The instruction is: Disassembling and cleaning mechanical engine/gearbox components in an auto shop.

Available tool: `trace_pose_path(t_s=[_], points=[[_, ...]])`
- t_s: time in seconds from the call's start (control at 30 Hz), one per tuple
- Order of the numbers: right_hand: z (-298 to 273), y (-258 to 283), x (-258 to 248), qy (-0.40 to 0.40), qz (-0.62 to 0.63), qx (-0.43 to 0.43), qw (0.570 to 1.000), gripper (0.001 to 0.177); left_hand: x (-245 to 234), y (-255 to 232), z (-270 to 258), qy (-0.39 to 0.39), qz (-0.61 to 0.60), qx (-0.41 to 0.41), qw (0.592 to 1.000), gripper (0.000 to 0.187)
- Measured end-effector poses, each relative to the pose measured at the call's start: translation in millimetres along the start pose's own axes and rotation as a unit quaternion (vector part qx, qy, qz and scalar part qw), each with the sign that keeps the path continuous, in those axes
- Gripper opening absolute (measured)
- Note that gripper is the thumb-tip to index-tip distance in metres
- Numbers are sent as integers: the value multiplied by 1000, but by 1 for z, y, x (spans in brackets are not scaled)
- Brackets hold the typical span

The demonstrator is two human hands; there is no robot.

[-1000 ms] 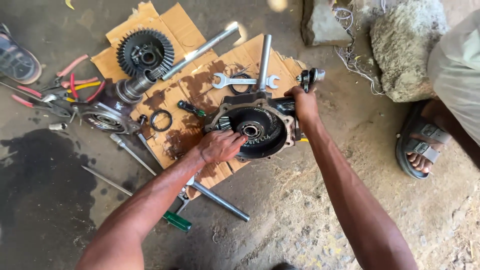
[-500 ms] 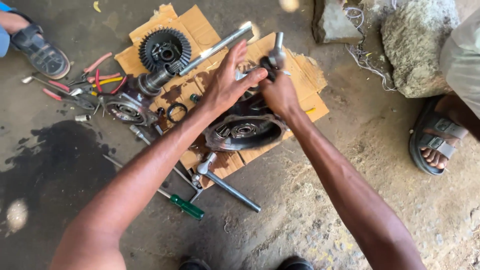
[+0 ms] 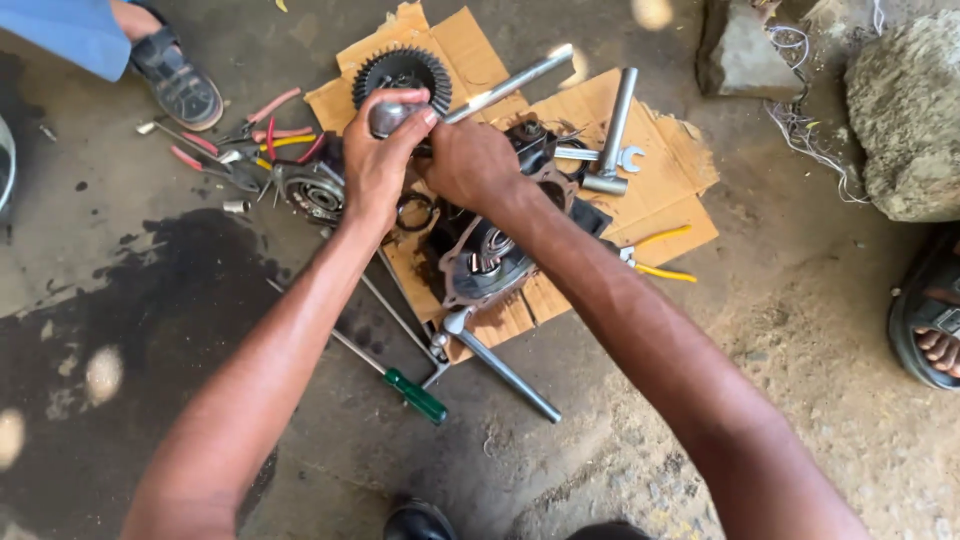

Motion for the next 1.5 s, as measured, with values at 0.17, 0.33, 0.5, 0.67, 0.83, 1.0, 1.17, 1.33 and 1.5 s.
trace_pose_path(t_s=[0.17, 0.33, 0.5, 0.67, 0.83, 1.0, 1.17, 1.33, 1.5], points=[[-61, -17, 15, -204, 55, -144, 967, 38, 4, 6, 3, 2, 27, 17, 999, 20], [-181, -60, 120, -211, 231, 55, 948, 17, 11, 11, 15, 6, 59, -6, 998, 21], [-213, -44, 208, 179, -35, 83, 980, 38, 5, 17, 28, 32, 48, -5, 998, 21], [-203, -46, 250, 200, -94, 84, 972, 42, 5, 8, 35, 42, 35, -39, 998, 20], [-237, -39, 178, 243, -16, 58, 968, 39, -5, 31, 40, 34, 47, -64, 996, 22], [-283, -52, 125, 259, 301, 195, 897, 19, 1, 27, 41, 57, 18, -43, 997, 24], [-264, -53, 161, 25, 728, 228, 646, 26, 5, 16, 37, 48, 60, -68, 995, 25], [-201, -14, 176, -227, 814, 260, 468, 33, 8, 19, 40, 46, 64, -52, 995, 28], [-173, 12, 178, -289, 790, 283, 461, 31, 15, 18, 43, 50, 63, -28, 996, 25]])
Point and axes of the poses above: each hand's wrist, its own z-axis towards the middle knuckle, its own x-axis out of the palm, y = z × x, the point moved 1 cm from there along z, towards the middle knuckle, and after that the axes turned 3 degrees about y, right-handed, at the moved point
